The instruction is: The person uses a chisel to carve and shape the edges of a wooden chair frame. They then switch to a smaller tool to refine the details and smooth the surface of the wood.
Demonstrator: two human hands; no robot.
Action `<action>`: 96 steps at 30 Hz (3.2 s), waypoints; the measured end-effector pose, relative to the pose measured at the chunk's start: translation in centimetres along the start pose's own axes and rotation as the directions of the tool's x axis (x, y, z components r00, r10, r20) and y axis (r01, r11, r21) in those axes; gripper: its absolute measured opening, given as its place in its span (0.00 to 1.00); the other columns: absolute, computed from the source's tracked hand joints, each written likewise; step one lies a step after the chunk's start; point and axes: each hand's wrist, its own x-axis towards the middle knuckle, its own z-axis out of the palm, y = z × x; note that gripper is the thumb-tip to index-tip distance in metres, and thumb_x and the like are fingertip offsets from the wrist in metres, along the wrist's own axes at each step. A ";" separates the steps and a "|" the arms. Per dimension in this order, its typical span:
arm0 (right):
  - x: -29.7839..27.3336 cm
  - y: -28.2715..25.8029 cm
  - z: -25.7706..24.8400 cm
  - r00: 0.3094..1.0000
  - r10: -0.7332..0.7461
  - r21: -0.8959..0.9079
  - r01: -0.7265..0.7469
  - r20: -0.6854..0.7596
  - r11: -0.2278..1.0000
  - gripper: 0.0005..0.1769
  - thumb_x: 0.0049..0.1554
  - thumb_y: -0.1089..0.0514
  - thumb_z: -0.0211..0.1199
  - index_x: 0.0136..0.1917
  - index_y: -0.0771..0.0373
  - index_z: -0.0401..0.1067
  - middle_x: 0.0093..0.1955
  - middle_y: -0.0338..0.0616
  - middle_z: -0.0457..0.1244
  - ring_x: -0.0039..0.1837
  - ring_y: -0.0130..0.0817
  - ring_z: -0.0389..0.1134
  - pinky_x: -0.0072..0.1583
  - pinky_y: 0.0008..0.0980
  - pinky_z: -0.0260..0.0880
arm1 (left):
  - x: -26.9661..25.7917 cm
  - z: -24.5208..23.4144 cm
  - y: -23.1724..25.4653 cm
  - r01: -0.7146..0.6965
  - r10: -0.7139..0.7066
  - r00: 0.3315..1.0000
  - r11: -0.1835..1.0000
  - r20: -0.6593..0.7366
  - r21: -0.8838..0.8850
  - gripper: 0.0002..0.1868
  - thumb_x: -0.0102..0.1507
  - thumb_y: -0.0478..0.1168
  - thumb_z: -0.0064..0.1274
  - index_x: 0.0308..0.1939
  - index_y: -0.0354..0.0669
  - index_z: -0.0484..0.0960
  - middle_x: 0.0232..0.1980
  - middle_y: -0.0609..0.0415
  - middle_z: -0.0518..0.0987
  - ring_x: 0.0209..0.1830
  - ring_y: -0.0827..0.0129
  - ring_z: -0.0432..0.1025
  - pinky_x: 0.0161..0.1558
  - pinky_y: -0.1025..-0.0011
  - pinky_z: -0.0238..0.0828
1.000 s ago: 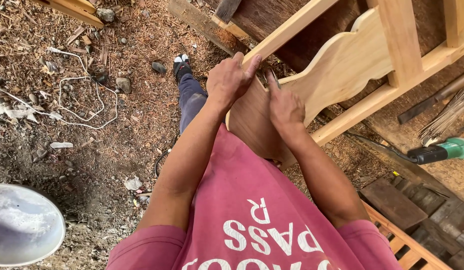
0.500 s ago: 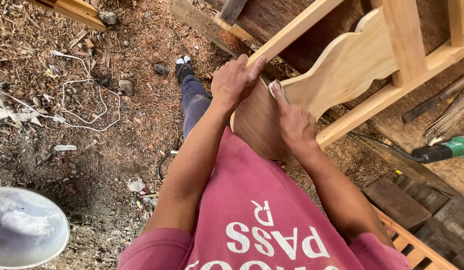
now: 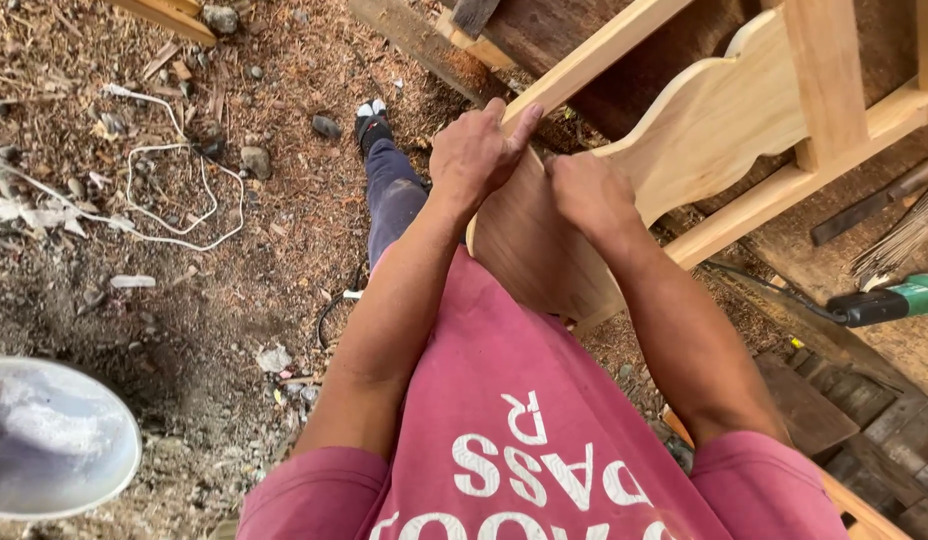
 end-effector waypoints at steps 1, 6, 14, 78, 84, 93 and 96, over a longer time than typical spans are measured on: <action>-0.4 -0.1 -0.5 1.000 -0.017 -0.001 0.017 0.019 1.000 0.17 0.60 0.66 0.42 0.54 0.61 0.71 0.47 0.61 0.69 0.52 0.65 0.71 0.47 0.63 0.72 | 0.0 -0.5 0.3 0.016 -0.015 0.999 1.000 0.031 -0.021 0.41 0.64 0.76 0.21 0.43 0.46 0.77 0.40 0.36 0.83 0.39 0.37 0.78 0.35 0.42 0.73; -4.3 -2.1 -3.0 0.983 0.061 0.073 -0.075 0.175 0.995 0.40 0.63 0.65 0.31 0.87 0.52 0.39 0.36 0.59 0.65 0.43 0.63 0.70 0.48 0.62 0.70 | 0.0 -1.1 0.6 0.054 -0.051 0.994 0.998 0.097 -0.027 0.40 0.64 0.75 0.22 0.44 0.45 0.76 0.41 0.37 0.83 0.41 0.35 0.77 0.40 0.41 0.72; -5.0 -2.4 -3.2 0.977 0.070 0.503 -0.165 0.203 0.848 0.47 0.56 0.78 0.46 0.85 0.60 0.42 0.59 0.63 0.64 0.46 0.45 0.71 0.53 0.48 0.76 | 0.5 0.4 0.0 -0.012 0.012 1.000 1.000 -0.002 0.002 0.41 0.65 0.76 0.22 0.39 0.44 0.74 0.33 0.38 0.82 0.33 0.39 0.78 0.30 0.44 0.73; -1.8 1.8 0.4 0.932 0.361 0.682 -0.260 -0.006 0.684 0.28 0.65 0.42 0.43 0.70 0.50 0.73 0.49 0.61 0.70 0.58 0.67 0.71 0.64 0.76 0.60 | -0.9 -2.5 1.6 0.028 -0.028 0.999 1.000 0.047 -0.003 0.39 0.67 0.74 0.26 0.42 0.47 0.80 0.34 0.36 0.81 0.42 0.42 0.81 0.45 0.48 0.75; -5.2 0.8 -1.3 0.970 0.241 0.479 -0.217 0.012 0.851 0.39 0.61 0.68 0.53 0.83 0.52 0.53 0.54 0.72 0.69 0.61 0.65 0.70 0.65 0.65 0.66 | -0.7 -2.5 1.5 0.024 -0.023 0.999 1.000 0.045 -0.012 0.39 0.67 0.74 0.29 0.43 0.44 0.80 0.35 0.34 0.80 0.43 0.37 0.80 0.45 0.43 0.74; -7.4 0.3 -0.9 0.952 0.297 0.606 -0.194 -0.074 0.772 0.33 0.65 0.67 0.43 0.83 0.58 0.51 0.42 0.68 0.69 0.51 0.64 0.73 0.61 0.65 0.66 | -0.7 -2.1 1.6 0.040 -0.040 0.999 0.999 0.023 -0.009 0.38 0.67 0.75 0.28 0.41 0.49 0.80 0.31 0.40 0.80 0.38 0.45 0.81 0.41 0.49 0.76; -3.8 1.7 1.4 0.942 0.328 0.509 -0.250 -0.068 0.823 0.39 0.64 0.70 0.45 0.85 0.53 0.44 0.36 0.56 0.62 0.42 0.51 0.65 0.49 0.53 0.66 | -1.2 -2.8 2.4 0.028 -0.028 0.999 1.000 0.032 0.008 0.39 0.69 0.72 0.26 0.43 0.44 0.81 0.31 0.39 0.80 0.37 0.48 0.82 0.43 0.52 0.78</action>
